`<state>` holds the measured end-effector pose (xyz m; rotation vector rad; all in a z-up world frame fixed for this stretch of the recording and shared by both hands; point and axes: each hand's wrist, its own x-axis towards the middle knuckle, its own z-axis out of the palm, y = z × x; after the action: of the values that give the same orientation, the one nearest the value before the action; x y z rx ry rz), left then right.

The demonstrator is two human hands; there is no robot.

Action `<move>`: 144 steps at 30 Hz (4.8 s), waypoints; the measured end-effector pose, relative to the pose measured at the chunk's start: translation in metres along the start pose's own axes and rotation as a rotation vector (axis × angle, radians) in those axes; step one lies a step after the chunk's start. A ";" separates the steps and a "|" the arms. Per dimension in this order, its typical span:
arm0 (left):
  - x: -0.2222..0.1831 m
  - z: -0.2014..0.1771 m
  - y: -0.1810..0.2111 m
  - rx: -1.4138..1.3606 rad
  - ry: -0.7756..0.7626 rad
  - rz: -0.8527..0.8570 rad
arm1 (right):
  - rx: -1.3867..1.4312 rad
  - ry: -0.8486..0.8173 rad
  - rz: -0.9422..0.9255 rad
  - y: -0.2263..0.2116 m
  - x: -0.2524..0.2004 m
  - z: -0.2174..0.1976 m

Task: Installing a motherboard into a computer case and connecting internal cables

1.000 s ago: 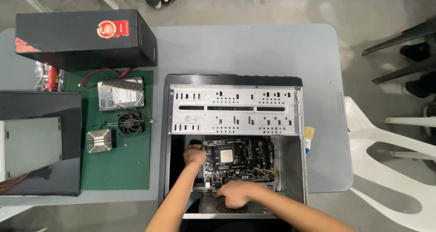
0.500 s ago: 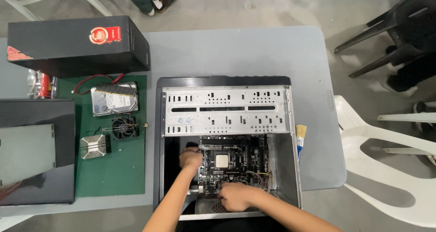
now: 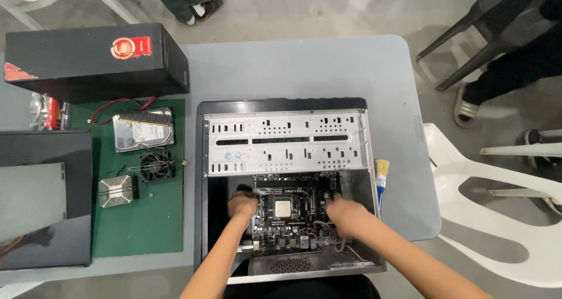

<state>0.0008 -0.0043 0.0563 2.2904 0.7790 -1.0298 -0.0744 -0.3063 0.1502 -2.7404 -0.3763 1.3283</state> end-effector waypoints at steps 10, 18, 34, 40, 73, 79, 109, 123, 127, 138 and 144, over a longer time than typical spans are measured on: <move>-0.013 -0.009 0.006 -0.077 -0.080 -0.134 | -0.115 -0.330 0.137 -0.020 -0.013 -0.027; -0.001 -0.001 -0.002 -0.106 -0.059 -0.108 | -0.283 -0.466 0.137 -0.020 0.008 -0.007; 0.014 0.015 -0.016 0.092 -0.072 0.069 | -0.202 -0.278 0.009 0.008 0.004 -0.030; 0.027 0.023 -0.023 0.079 -0.056 0.073 | -0.185 -0.153 -0.044 0.012 -0.011 -0.031; -0.060 -0.030 0.013 0.503 -0.148 0.140 | 0.070 -0.010 -0.194 -0.009 -0.023 -0.084; -0.078 -0.043 0.026 0.524 -0.127 0.157 | 0.146 -0.118 -0.110 -0.020 -0.036 -0.114; -0.078 -0.054 0.032 0.499 -0.155 0.203 | 0.323 -0.129 0.222 -0.066 -0.020 -0.170; -0.079 -0.071 0.038 0.365 -0.249 0.232 | 0.322 -0.216 0.159 -0.034 0.015 -0.134; -0.073 -0.071 0.033 0.410 -0.275 0.274 | 0.265 -0.224 0.133 -0.002 0.062 -0.084; -0.061 -0.074 0.034 0.394 -0.256 0.286 | 0.309 -0.282 0.133 -0.001 0.059 -0.091; -0.065 -0.076 0.045 0.413 -0.265 0.192 | 0.327 -0.306 0.139 -0.017 0.031 -0.124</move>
<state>0.0333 -0.0061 0.1617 2.4267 0.2482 -1.4695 0.0373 -0.2771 0.2069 -2.3364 0.0199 1.6786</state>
